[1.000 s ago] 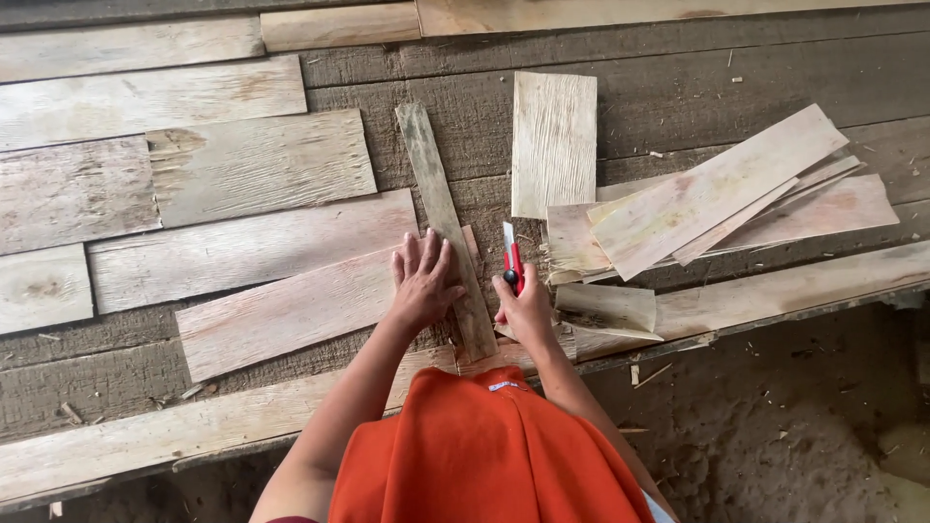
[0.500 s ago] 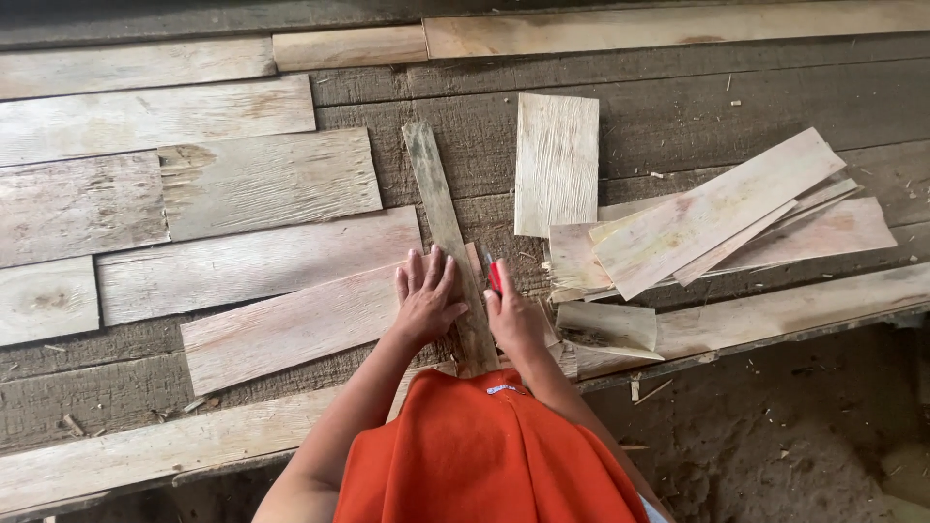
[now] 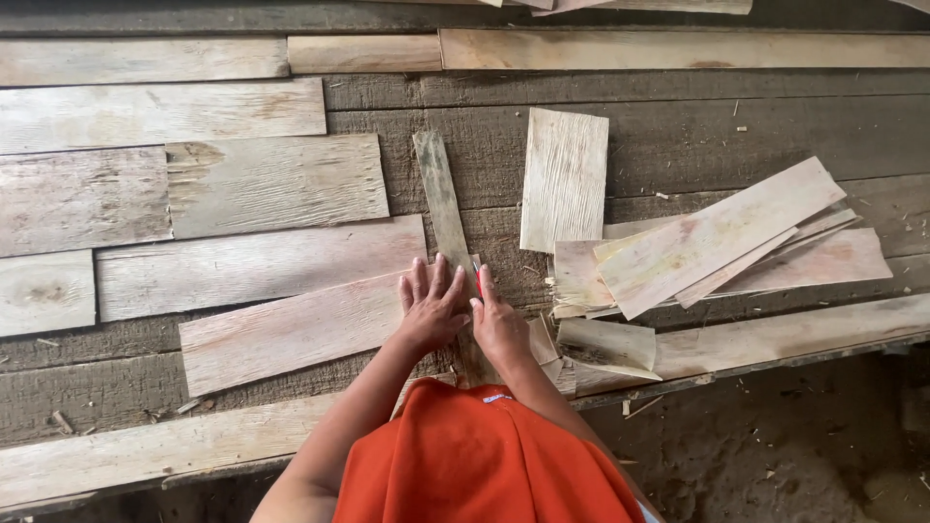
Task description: The person uses a red utility knife to trim the edges of thin wooden planks on a workbench. They repeatedly position planks, cut along the edges, and place trimmed pieces into a growing stack. The person also flips and adjusts planks to align them before cutting.
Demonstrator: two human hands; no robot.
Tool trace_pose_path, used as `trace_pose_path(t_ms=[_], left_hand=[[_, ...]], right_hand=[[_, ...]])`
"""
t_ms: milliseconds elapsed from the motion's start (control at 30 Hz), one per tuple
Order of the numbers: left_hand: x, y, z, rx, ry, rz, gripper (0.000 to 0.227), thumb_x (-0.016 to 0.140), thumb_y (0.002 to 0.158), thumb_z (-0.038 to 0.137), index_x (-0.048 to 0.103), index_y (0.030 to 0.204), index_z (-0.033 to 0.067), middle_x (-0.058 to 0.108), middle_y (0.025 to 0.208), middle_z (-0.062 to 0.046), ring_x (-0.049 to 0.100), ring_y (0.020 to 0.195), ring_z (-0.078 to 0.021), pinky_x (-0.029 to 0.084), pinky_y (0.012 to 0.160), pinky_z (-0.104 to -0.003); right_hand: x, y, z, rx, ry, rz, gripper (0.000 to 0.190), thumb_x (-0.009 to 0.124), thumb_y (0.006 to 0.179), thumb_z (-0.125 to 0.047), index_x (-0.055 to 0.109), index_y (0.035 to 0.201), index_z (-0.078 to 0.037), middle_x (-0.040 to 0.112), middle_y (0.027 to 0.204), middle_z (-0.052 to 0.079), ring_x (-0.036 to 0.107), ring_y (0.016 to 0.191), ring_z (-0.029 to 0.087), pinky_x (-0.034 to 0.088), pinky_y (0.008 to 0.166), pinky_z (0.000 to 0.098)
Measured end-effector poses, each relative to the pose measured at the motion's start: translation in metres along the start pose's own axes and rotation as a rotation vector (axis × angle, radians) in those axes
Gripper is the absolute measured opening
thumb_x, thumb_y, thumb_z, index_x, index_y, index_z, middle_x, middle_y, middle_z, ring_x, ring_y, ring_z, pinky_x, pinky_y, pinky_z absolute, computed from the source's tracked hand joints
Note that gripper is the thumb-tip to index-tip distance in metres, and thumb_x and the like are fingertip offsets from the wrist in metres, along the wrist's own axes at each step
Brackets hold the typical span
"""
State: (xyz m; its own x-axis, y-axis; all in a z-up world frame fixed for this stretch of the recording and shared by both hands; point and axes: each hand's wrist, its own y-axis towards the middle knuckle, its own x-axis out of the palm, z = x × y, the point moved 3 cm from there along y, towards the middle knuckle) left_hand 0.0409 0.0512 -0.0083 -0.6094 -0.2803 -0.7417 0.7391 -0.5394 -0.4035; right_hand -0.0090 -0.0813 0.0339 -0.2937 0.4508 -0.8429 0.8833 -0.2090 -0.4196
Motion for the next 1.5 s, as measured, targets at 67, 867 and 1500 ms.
trace_pose_path(t_ms=[67,867,1500], left_hand=[[-0.005,-0.001,0.003,-0.03,0.001,-0.046,0.094,0.065,0.092,0.051,0.012,0.166,0.0278,-0.01,0.173,-0.012,-0.015,0.152,-0.0522,-0.003,0.119,-0.072],[-0.011,-0.004,0.009,-0.068,0.009,-0.066,0.093,0.063,0.093,0.053,0.009,0.166,0.0301,-0.014,0.172,-0.012,-0.017,0.152,-0.0506,-0.005,0.119,-0.07],[-0.014,-0.005,0.009,-0.04,0.035,-0.075,0.107,0.069,0.086,0.061,0.007,0.167,0.0274,-0.017,0.171,-0.014,-0.019,0.151,-0.0529,-0.008,0.117,-0.072]], right_hand=[[0.003,0.003,0.002,-0.027,-0.028,0.026,0.063,0.042,0.104,-0.036,0.02,0.163,-0.027,0.07,0.103,0.026,0.073,0.093,0.048,0.059,0.077,0.0584],[-0.012,-0.062,0.001,-0.002,-0.122,-0.125,0.062,0.045,0.102,-0.029,0.028,0.161,-0.018,0.072,0.095,0.03,0.074,0.088,0.047,0.059,0.077,0.0573],[-0.032,-0.037,-0.005,-0.052,-0.043,-0.003,0.064,0.041,0.105,-0.033,0.019,0.164,-0.028,0.07,0.103,0.026,0.073,0.092,0.046,0.059,0.078,0.0589]])
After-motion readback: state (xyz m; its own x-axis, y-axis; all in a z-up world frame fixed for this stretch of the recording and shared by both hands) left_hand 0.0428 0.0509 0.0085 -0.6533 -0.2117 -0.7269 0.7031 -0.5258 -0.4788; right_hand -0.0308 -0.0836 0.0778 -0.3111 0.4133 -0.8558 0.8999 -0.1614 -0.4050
